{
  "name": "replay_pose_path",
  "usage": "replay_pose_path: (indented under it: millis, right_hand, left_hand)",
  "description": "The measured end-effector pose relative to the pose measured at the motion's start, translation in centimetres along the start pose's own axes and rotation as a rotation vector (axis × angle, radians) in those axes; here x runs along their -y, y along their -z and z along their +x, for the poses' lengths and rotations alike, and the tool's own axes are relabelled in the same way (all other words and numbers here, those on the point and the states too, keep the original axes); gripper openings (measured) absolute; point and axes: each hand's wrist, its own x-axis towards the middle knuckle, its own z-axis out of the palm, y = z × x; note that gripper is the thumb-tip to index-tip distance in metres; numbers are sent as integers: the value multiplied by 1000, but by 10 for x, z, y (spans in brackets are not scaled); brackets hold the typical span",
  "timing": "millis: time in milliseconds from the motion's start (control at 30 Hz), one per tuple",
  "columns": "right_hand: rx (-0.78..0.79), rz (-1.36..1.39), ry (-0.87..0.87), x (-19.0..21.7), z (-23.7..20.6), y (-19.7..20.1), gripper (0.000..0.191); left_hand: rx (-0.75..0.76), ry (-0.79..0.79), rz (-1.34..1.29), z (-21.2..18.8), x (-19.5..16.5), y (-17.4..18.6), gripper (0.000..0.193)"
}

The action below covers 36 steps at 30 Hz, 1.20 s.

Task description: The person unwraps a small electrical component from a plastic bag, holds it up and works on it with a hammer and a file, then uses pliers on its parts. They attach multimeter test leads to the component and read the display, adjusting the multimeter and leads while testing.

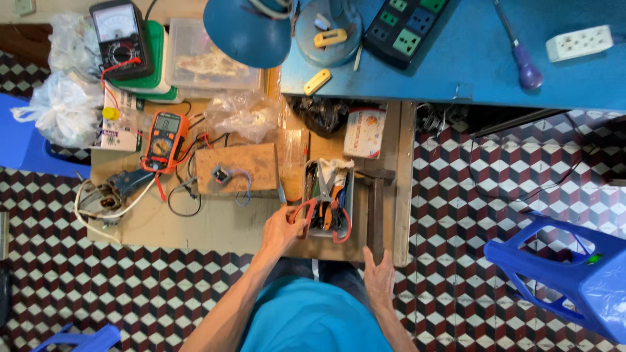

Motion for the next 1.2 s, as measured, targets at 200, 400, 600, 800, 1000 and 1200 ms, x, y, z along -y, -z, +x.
replay_pose_path:
  millis: [200,400,600,800,1000,1200]
  right_hand:
    - [-31,6,-179,-18,2,-15,53]
    - [118,-260,-165,-7,24,-16,64]
    - [337,-565,-101,41,44,11,67]
    - [182,-106,171,84,40,2,56]
    - [183,-66,2,99,18,-34,43]
    - [109,561,-233,145,-12,-21,41]
  left_hand:
    - [71,103,-349,-2,2,0,30]
    - [80,128,-323,-5,-6,4,31]
    - [127,117,-321,-3,-13,9,31]
    - [291,87,-346,-10,-38,23,32]
    - [398,-26,-334,-13,-60,51,33]
    - [578,-108,-584,-15,-50,78,33]
